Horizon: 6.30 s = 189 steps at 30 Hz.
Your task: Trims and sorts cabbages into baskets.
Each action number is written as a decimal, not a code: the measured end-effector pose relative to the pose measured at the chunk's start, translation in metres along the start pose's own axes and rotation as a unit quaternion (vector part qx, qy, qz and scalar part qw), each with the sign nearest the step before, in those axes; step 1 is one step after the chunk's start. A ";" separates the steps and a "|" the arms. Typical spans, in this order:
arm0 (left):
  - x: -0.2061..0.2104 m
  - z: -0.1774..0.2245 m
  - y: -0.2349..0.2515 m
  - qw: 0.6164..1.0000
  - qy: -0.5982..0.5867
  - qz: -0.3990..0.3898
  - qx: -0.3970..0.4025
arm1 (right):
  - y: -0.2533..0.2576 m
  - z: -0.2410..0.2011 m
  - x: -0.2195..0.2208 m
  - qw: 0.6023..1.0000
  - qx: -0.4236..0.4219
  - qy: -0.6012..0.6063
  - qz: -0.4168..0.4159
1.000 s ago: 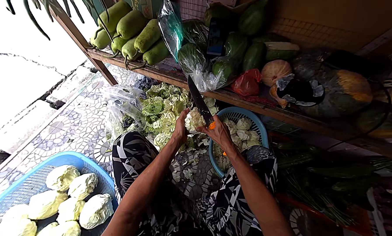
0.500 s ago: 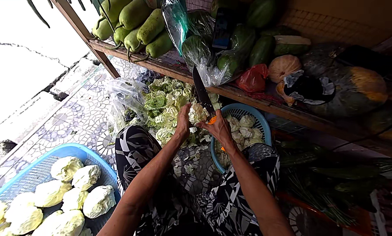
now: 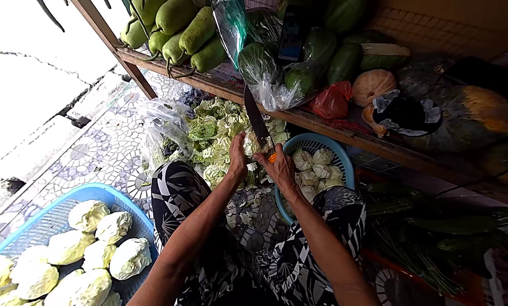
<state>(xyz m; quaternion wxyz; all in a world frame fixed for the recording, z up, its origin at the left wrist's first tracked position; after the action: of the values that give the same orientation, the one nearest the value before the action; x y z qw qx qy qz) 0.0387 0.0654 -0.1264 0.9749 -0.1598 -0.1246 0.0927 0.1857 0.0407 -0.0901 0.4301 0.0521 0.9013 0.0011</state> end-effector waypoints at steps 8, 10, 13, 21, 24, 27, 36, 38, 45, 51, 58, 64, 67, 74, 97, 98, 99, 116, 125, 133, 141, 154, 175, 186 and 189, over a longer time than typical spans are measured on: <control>0.000 0.002 -0.003 1.000 0.012 0.019 0.019 | 0.004 0.001 0.001 1.000 -0.013 0.016 0.003; -0.001 0.000 -0.004 0.999 0.008 0.030 0.018 | 0.003 0.002 0.005 1.000 -0.018 0.022 0.002; -0.002 0.000 -0.004 0.999 -0.002 0.034 0.015 | 0.001 -0.002 0.008 0.999 -0.012 0.037 -0.024; -0.002 0.000 -0.002 0.996 -0.018 0.061 0.065 | 0.002 0.000 0.016 0.992 0.034 0.101 -0.066; -0.002 0.001 -0.002 0.992 -0.035 0.073 0.093 | 0.001 -0.002 0.013 0.991 0.061 0.094 -0.069; 0.001 -0.001 -0.003 0.990 -0.038 0.085 0.110 | 0.001 -0.006 0.009 0.991 0.077 0.080 -0.070; -0.001 -0.007 -0.009 0.988 -0.027 0.104 0.114 | -0.004 -0.003 0.017 0.992 0.073 0.077 -0.064; -0.002 -0.010 -0.009 0.988 -0.024 0.105 0.109 | -0.004 -0.002 0.019 0.991 0.074 0.088 -0.068; -0.002 -0.009 -0.008 0.990 -0.005 0.102 0.098 | -0.004 -0.002 0.027 0.976 0.085 0.177 -0.100; -0.005 -0.014 0.002 0.987 -0.150 0.048 -0.042 | 0.004 -0.004 0.003 0.962 0.077 0.250 -0.075; -0.010 0.002 0.003 0.961 -0.267 0.066 -0.041 | 0.017 0.022 -0.056 0.998 0.032 -0.013 0.047; -0.006 0.004 0.003 0.971 -0.232 0.047 -0.018 | 0.014 0.018 -0.044 0.998 0.039 -0.053 0.004; -0.003 0.003 0.000 0.985 -0.169 0.027 0.003 | 0.010 0.004 -0.032 0.999 0.027 -0.022 -0.016; 0.002 0.004 -0.007 0.995 -0.087 0.017 0.035 | 0.006 -0.010 -0.017 0.999 0.028 0.010 -0.019; -0.010 0.007 -0.008 0.979 0.003 0.087 0.182 | 0.000 -0.003 0.023 0.980 0.095 0.147 -0.091; -0.008 0.011 -0.005 0.987 -0.011 0.047 0.156 | 0.004 0.002 0.021 0.978 0.087 0.165 -0.093; -0.005 0.016 -0.003 0.993 -0.034 0.001 0.114 | 0.010 0.007 0.018 0.978 0.070 0.173 -0.091; 0.002 0.008 -0.006 0.988 0.027 0.027 0.152 | 0.000 -0.006 -0.006 0.996 0.073 0.036 -0.035; -0.005 0.006 -0.007 0.980 0.013 0.067 0.186 | -0.003 -0.005 0.010 0.990 0.077 0.094 -0.066; -0.004 0.018 -0.009 0.972 0.084 0.033 0.215 | -0.006 -0.004 0.009 0.988 0.066 0.127 -0.050; 0.001 0.014 -0.008 0.971 0.135 0.013 0.195 | -0.003 -0.003 0.000 0.996 0.052 0.067 -0.036; 0.007 0.016 -0.008 0.997 -0.007 -0.070 0.031 | 0.007 0.003 0.007 0.992 -0.018 0.121 -0.043; -0.004 -0.011 0.003 0.990 -0.126 0.060 0.013 | 0.003 -0.002 0.014 0.983 0.060 0.160 -0.060; 0.007 0.012 -0.002 0.951 -0.301 -0.045 -0.061 | 0.015 0.040 -0.050 0.993 0.095 0.009 0.075; 0.011 0.014 -0.004 0.949 -0.300 -0.074 -0.068 | 0.017 0.039 -0.054 0.994 0.090 0.020 0.061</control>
<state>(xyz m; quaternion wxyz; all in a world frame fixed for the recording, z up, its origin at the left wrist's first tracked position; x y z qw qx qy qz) 0.0461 0.0685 -0.1095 0.8834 -0.1804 -0.4289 0.0553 0.2514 0.0508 -0.0723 0.4050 0.1453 0.9012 -0.0523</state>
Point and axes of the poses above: each hand's wrist, its own y-axis towards the middle knuckle, its own x-axis out of the palm, z = x × y, the point moved 7 cm from there along y, towards the middle knuckle, and after that the axes turned 4 degrees about y, right-handed, at the moved point
